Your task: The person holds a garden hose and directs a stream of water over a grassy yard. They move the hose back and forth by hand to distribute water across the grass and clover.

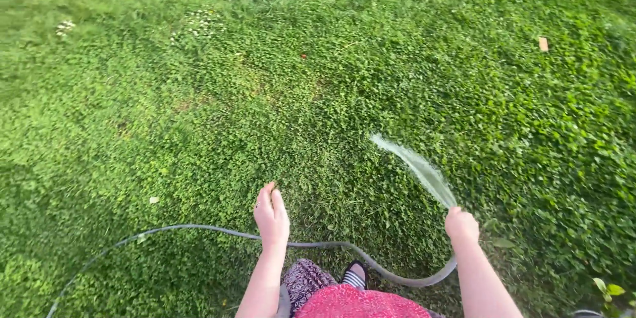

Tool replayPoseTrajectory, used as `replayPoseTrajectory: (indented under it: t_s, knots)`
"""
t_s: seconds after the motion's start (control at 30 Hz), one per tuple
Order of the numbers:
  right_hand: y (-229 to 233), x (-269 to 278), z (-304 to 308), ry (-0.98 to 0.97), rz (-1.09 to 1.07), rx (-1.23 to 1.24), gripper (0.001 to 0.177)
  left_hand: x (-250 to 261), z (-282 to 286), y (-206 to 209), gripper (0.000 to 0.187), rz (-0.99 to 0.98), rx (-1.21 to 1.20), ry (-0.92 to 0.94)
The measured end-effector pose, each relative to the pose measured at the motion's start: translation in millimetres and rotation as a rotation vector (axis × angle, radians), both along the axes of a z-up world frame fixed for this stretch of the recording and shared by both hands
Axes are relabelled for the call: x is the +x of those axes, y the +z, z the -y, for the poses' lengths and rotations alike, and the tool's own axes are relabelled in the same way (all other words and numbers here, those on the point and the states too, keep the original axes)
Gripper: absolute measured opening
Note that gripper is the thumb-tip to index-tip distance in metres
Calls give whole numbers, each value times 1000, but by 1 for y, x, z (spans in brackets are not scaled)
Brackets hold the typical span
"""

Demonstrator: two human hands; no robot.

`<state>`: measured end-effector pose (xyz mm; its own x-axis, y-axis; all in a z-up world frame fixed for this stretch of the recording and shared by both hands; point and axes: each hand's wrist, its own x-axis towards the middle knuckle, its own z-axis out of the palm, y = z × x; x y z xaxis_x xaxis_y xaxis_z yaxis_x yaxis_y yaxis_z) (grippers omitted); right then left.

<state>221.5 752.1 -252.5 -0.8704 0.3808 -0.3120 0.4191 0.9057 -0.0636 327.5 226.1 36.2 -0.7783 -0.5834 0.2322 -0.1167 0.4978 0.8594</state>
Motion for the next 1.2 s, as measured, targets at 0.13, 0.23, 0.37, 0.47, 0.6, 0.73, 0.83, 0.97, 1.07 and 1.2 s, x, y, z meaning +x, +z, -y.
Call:
replayPoseTrajectory:
  t_s: [0.13,0.23,0.37,0.47,0.6,0.73,0.83,0.97,1.07,1.2]
  knots:
    - [-12,17,42,412,-34,187,40,9,10,11,30,11,-88,19]
    - [-13,8,62,408,-76,141,33,18,28,-2,29,31,-126,52]
    - [42,0,114,138,87,-46,54,42,50,5,37,128,-4,109]
    - [83,-2,154,-124,144,-238,71,60,72,1,43,159,94,144]
    - [133,8,198,-218,166,-316,71,89,107,-37,40,104,20,185]
    - [142,25,237,-229,290,-312,67,125,125,-24,38,66,35,205]
    - [122,38,250,-97,160,-291,75,151,140,-26,34,121,35,263]
    - [150,60,290,-157,175,-321,72,184,159,-38,38,161,97,290]
    - [163,65,299,-171,72,-305,71,198,163,-28,39,199,113,301]
    - [226,76,327,-184,75,-367,64,210,162,-10,43,258,183,311]
